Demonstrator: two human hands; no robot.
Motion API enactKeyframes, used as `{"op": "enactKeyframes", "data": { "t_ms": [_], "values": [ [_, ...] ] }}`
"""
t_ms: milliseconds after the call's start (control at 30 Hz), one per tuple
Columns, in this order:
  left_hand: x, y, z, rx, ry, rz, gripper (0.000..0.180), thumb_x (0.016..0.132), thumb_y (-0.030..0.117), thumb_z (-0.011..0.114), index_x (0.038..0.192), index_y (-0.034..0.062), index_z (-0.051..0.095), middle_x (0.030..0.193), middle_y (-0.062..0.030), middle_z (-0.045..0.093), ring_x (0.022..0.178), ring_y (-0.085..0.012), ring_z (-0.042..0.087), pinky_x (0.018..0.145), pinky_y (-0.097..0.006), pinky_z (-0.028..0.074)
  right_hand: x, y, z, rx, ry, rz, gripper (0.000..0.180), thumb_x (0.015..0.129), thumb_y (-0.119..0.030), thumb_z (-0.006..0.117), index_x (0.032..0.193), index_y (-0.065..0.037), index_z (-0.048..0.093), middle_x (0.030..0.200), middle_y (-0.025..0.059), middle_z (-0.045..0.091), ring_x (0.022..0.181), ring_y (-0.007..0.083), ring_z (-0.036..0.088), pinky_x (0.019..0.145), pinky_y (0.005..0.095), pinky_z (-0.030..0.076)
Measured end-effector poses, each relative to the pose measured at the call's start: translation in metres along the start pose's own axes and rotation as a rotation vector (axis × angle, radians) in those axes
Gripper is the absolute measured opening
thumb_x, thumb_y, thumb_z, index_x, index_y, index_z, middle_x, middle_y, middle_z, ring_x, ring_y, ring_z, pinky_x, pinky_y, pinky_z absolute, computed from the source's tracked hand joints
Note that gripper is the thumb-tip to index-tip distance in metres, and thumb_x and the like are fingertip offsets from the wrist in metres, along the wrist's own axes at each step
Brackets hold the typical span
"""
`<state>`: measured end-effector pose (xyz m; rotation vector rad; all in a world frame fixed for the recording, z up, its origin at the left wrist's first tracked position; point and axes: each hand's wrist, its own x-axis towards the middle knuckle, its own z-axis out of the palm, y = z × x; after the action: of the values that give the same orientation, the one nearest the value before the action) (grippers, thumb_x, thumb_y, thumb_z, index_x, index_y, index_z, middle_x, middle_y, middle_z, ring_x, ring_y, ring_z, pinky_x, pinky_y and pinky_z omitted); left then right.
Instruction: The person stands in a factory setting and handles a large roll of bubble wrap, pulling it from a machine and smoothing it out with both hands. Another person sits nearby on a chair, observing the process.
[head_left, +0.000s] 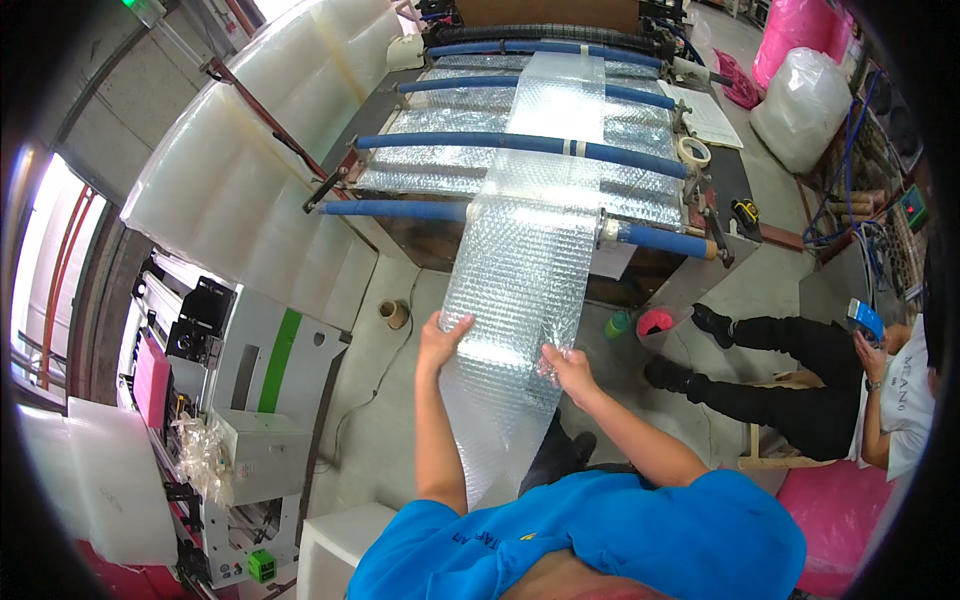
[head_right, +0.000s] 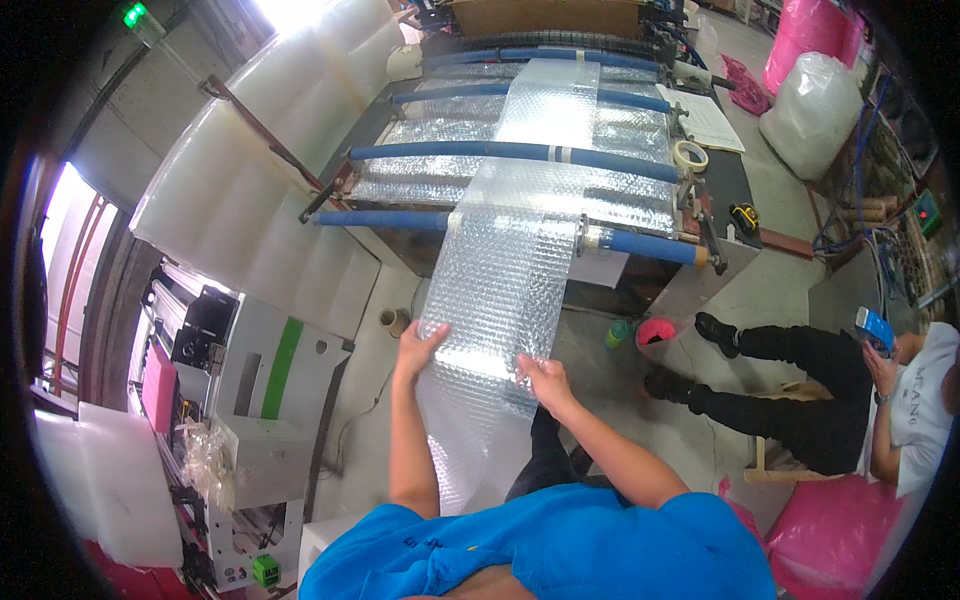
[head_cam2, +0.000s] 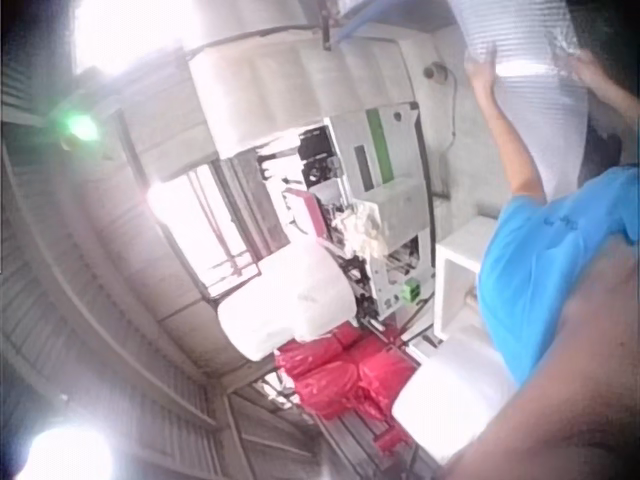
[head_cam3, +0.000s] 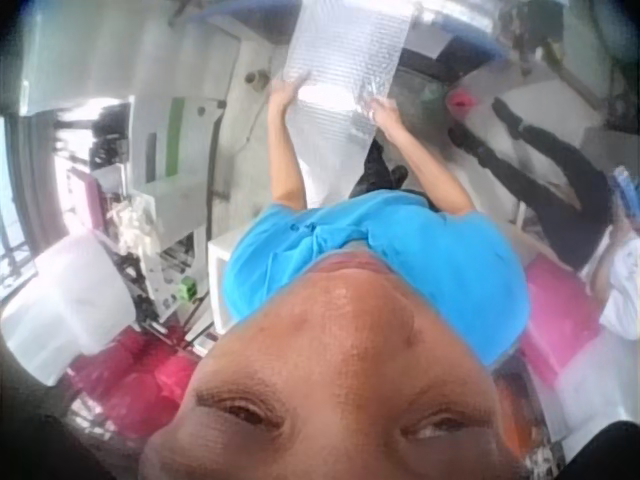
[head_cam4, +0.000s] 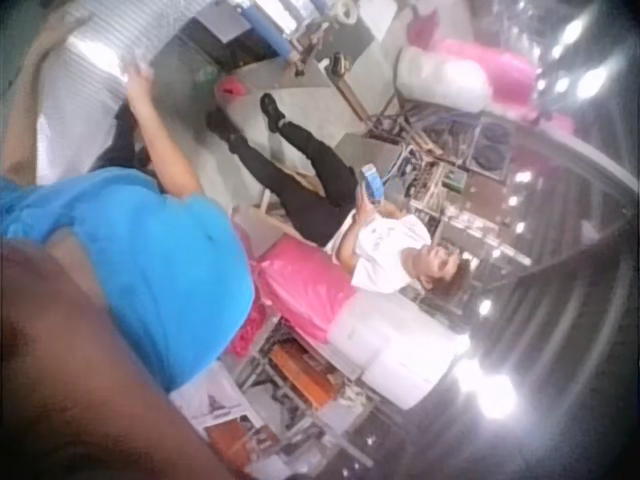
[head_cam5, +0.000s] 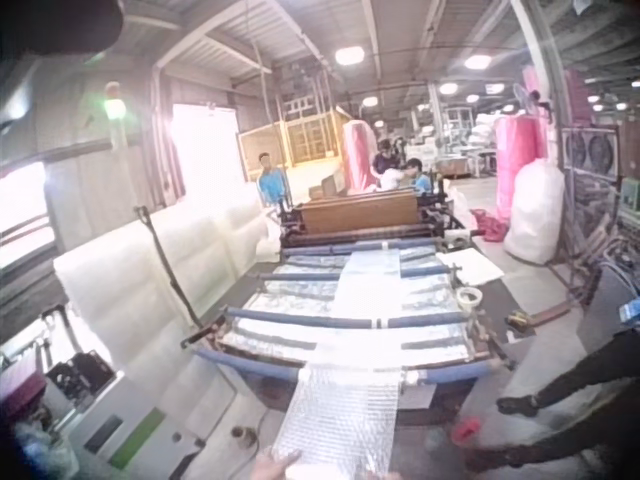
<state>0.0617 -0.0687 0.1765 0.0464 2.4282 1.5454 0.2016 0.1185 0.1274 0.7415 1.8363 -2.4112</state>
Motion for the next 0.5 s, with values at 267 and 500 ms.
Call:
{"op": "enactKeyframes", "data": {
  "t_ms": [267,500],
  "values": [
    [-0.007,0.014,-0.01,-0.019,-0.08,-0.031,0.047,0.067,0.026,0.068,0.099,-0.0043,0.05,0.089,-0.0103,0.058,0.079,-0.0153,0.055,0.07,-0.027,0.043,-0.013,-0.01,0.009,0.121,0.028,-0.003,0.027,0.081,-0.03,0.049,0.072,-0.005,0.055,0.062,0.001,0.054,0.054,0.0074,0.047,0.047,0.0215,0.037],
    [0.034,-0.084,0.042,-0.024,0.006,-0.086,0.04,0.064,0.024,0.07,0.09,-0.0032,0.055,0.082,-0.0098,0.06,0.072,-0.0146,0.055,0.066,-0.027,0.044,0.041,0.047,-0.033,-0.199,-0.029,0.021,0.028,0.081,-0.028,0.05,0.079,-0.002,0.059,0.066,0.0017,0.057,0.056,0.0061,0.046,0.049,0.0204,0.037]
  ]
}}
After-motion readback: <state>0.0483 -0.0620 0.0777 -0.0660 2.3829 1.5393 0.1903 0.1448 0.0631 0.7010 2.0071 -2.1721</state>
